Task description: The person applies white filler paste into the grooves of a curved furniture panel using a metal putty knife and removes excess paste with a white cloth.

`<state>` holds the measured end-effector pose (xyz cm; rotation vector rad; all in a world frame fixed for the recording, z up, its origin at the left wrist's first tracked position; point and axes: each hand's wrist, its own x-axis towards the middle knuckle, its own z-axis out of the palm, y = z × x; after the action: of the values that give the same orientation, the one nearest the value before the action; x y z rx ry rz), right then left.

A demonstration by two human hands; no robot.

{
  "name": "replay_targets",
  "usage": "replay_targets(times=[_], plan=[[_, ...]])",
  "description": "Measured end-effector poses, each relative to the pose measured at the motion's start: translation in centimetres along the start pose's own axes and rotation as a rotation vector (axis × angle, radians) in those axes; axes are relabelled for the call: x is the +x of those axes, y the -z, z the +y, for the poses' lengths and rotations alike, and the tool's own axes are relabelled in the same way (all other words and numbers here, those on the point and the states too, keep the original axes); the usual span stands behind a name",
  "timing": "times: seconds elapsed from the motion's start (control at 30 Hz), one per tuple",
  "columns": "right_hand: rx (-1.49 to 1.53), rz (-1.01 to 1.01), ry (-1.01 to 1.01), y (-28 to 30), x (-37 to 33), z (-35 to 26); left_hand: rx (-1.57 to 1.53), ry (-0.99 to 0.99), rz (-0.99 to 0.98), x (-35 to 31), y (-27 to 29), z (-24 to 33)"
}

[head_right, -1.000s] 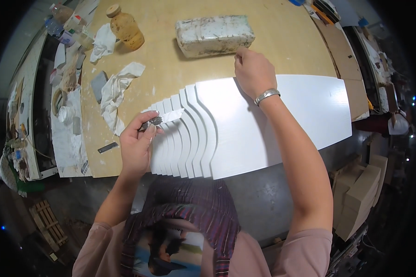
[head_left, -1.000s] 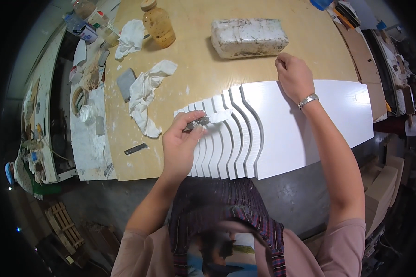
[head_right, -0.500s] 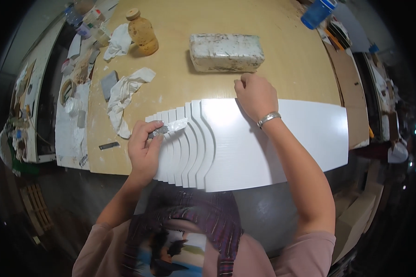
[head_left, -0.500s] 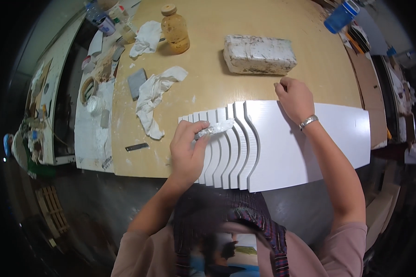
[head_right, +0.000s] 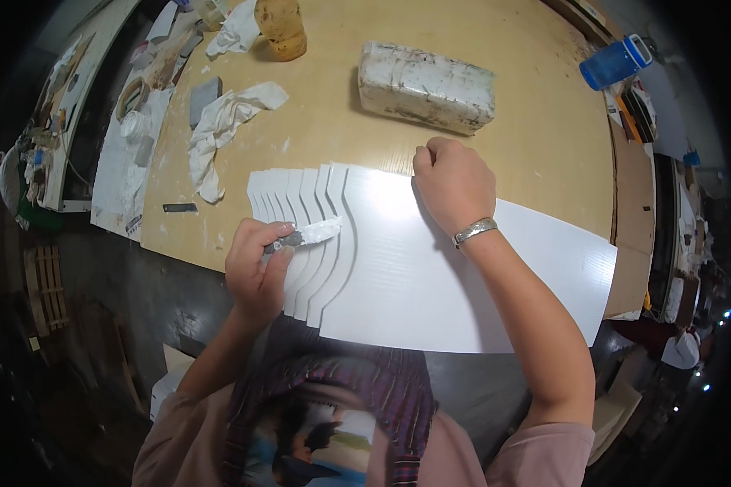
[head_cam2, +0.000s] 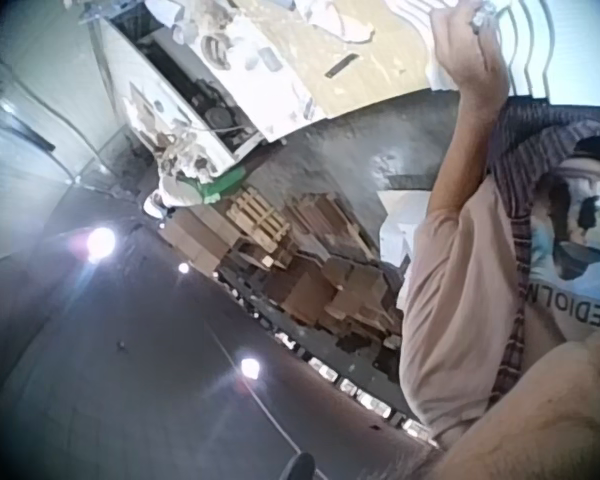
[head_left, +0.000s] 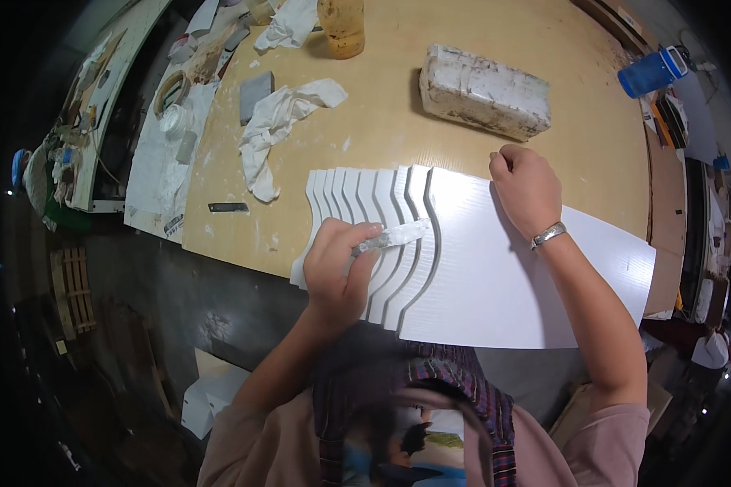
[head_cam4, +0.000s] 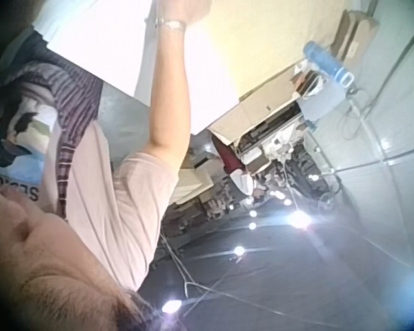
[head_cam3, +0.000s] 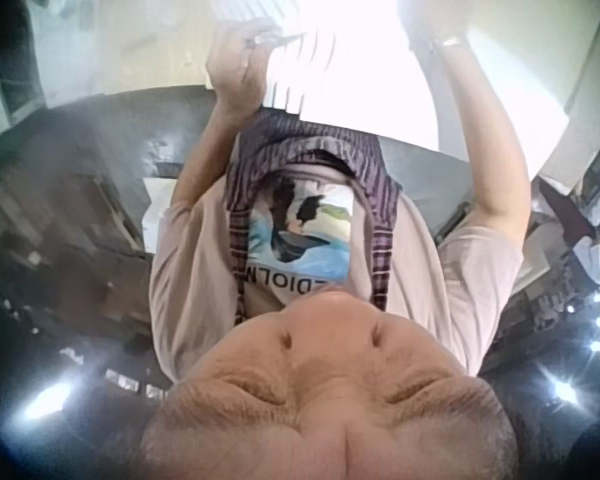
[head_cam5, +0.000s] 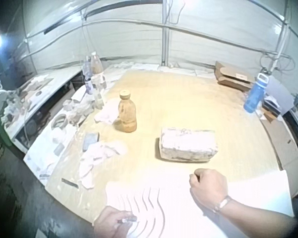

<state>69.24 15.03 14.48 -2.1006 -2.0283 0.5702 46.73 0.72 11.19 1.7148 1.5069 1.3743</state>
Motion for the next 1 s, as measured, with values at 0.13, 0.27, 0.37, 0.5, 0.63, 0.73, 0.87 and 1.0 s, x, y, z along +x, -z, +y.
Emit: replay_targets(times=[0.13,0.27,0.37,0.5,0.63,0.73,0.87,1.0], plan=[[-0.025,-0.022,0.005,0.3,-0.1,-0.4,-0.020,-0.022,-0.012,0.1,-0.4,0.0],[-0.020,-0.002,0.007,0.1,0.0,-0.1,-0.021,-0.045,-0.003,0.1,-0.9,-0.3],[-0.023,-0.003,0.007,0.2,0.1,-0.2,-0.037,-0.082,0.015,0.3,-0.9,-0.3],[-0.025,0.014,0.014,0.0,0.1,-0.2,-0.049,-0.100,0.007,0.4,-0.9,-0.6],[-0.026,0.040,0.039,-0.3,0.1,0.1,-0.025,-0.053,-0.010,0.7,-0.9,-1.0],[-0.026,0.044,0.034,-0.3,0.0,0.0,-0.043,-0.056,0.011,1.0,-0.9,-0.9],[-0.031,0.057,0.024,-0.5,0.2,0.0,-0.040,-0.053,-0.050,1.0,-0.8,-0.9],[-0.030,0.054,0.011,-0.5,0.1,0.0,-0.037,-0.067,-0.011,1.5,-0.4,-0.8]])
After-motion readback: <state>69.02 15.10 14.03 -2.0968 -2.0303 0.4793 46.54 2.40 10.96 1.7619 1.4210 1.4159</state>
